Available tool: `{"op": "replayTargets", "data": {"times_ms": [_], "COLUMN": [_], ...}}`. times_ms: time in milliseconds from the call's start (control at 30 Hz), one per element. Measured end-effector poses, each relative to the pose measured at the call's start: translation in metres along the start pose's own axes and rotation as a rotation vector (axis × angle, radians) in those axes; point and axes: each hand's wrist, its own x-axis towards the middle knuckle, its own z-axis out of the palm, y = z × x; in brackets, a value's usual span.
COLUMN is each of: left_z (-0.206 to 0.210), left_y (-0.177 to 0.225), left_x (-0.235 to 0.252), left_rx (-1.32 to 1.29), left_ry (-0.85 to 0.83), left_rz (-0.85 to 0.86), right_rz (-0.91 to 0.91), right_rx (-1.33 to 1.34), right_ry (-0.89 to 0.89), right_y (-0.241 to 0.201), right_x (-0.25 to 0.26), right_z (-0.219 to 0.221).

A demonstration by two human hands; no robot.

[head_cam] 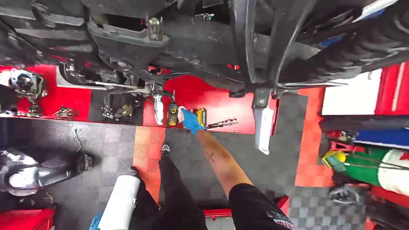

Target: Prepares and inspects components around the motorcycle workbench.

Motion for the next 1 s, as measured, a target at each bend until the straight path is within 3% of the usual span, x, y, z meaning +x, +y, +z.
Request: {"op": "replayTargets", "data": {"times_ms": [267, 367, 533, 700, 767, 833, 1000], "left_z": [0.077, 0.122, 0.198, 0.275, 0.301, 0.312, 0.300], "left_y": [0.113, 0.156, 0.227, 0.257, 0.246, 0.237, 0.221], "left_x": [0.100, 0.146, 0.196, 0.243, 0.258, 0.269, 0.264], "left_rx": [0.028, 0.031, -0.096, -0.387, -0.268, 0.023, 0.231], "left_ry": [-0.054, -0.077, -0.021, 0.087, 0.013, -0.075, -0.118], "left_rz": [0.152, 0.233, 0.392, 0.500, 0.483, 0.413, 0.451], "right_rz": [0.034, 0.007, 0.120, -0.041, -0.043, -0.059, -0.123], "right_rx": [-0.018, -0.056, -0.116, -0.069, 0.008, 0.083, 0.327], "right_ry": [-0.028, -0.017, -0.081, 0.244, 0.276, 0.263, 0.424], "right_y": [0.088, 0.131, 0.168, 0.201, 0.181, 0.154, 0.093], "right_x": [-0.028, -0.036, -0.062, -0.089, -0.104, -0.103, -0.069], "right_z": [-0.026, -0.035, -0.066, -0.064, -0.058, -0.048, 0.010]}}
